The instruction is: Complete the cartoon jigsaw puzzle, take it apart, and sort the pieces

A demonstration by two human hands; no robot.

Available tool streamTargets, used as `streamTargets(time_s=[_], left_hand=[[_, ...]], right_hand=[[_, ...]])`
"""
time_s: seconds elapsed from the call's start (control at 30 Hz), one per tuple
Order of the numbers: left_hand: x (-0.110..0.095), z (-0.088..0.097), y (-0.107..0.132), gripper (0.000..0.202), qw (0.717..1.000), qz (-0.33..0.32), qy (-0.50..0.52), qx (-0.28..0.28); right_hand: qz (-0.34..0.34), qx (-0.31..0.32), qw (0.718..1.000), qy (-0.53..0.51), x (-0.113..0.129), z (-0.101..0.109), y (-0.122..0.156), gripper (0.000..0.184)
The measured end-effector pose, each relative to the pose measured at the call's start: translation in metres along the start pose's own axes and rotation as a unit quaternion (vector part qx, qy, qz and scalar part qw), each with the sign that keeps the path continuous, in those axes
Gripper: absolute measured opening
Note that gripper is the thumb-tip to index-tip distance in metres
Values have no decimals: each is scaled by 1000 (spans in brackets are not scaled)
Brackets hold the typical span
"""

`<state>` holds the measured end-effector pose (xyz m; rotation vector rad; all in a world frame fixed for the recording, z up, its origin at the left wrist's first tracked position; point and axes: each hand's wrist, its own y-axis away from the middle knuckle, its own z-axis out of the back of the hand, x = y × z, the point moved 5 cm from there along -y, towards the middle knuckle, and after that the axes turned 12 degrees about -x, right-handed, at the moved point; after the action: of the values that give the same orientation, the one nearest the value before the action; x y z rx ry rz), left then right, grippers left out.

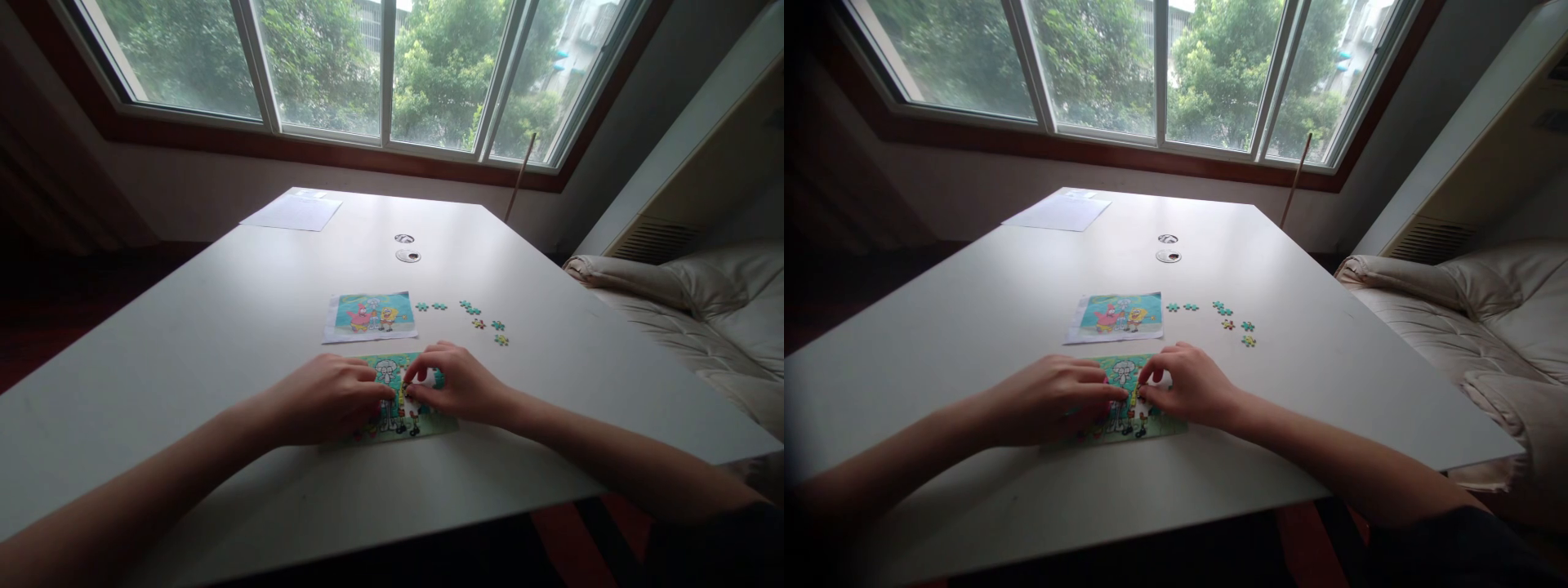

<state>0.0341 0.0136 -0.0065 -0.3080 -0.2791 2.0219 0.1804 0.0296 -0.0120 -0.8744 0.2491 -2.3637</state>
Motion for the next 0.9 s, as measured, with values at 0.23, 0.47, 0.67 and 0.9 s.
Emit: streamTargets(time_s=[0.23, 0.47, 0.67, 0.9], left_hand=[[0, 0, 1, 26, 1000, 2, -4, 2], [-2, 2, -2, 26, 1000, -3, -7, 2], [-2, 2, -1, 24, 1000, -6, -8, 1], [-1, 0, 1, 25, 1000, -6, -9, -1]], right_hand=[[24, -5, 999, 44, 4, -1, -1, 10], [50, 2, 996, 69, 9, 0, -4, 11], [81, 12, 992, 94, 10, 1, -6, 11], [74, 17, 995, 72, 7, 2, -5, 12]])
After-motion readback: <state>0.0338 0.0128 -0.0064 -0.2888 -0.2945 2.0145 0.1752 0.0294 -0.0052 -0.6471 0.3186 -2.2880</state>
